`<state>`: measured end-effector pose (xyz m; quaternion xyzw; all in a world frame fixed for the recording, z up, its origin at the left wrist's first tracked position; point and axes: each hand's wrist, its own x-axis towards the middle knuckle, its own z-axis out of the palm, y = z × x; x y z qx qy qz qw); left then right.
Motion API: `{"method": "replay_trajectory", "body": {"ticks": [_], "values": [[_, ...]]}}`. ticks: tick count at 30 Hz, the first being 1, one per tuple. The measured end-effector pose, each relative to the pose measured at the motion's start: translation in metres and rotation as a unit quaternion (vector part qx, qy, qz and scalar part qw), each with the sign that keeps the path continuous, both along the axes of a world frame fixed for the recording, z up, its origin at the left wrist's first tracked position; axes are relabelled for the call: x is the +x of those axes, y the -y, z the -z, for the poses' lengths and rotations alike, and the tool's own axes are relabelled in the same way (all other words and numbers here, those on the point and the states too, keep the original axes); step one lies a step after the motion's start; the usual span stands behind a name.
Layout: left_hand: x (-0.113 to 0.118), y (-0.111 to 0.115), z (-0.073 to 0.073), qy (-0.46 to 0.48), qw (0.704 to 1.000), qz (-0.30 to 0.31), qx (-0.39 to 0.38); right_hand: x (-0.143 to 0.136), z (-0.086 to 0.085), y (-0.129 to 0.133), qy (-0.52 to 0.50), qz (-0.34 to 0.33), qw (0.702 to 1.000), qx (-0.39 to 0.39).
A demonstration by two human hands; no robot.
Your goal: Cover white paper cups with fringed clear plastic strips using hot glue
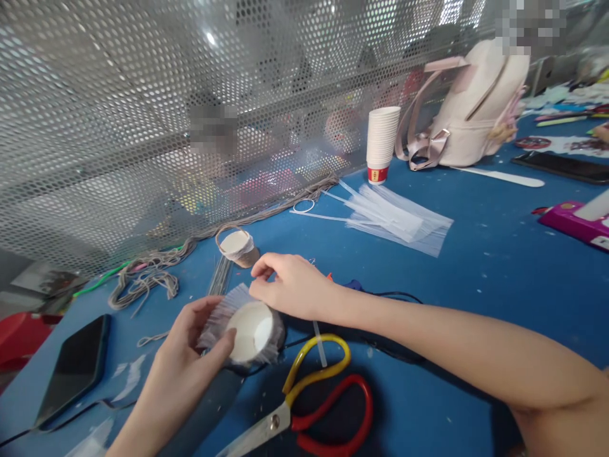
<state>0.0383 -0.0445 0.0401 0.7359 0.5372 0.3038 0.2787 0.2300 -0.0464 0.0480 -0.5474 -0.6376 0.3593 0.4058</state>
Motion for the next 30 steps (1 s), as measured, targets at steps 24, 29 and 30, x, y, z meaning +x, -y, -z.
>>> {"method": "replay_trajectory", "body": {"ticks": [24,29,30], "values": [[-0.001,0.009,0.002,0.082,0.992,-0.012,-0.098,-0.018,0.01,-0.022,0.185,-0.098,0.977,0.034],[0.0,0.01,0.003,0.094,0.991,-0.006,-0.096,-0.014,0.009,-0.022,0.187,-0.105,0.976,0.028],[-0.001,0.01,0.003,0.095,0.991,-0.007,-0.098,-0.011,0.008,-0.02,0.181,-0.111,0.977,0.024]]}}
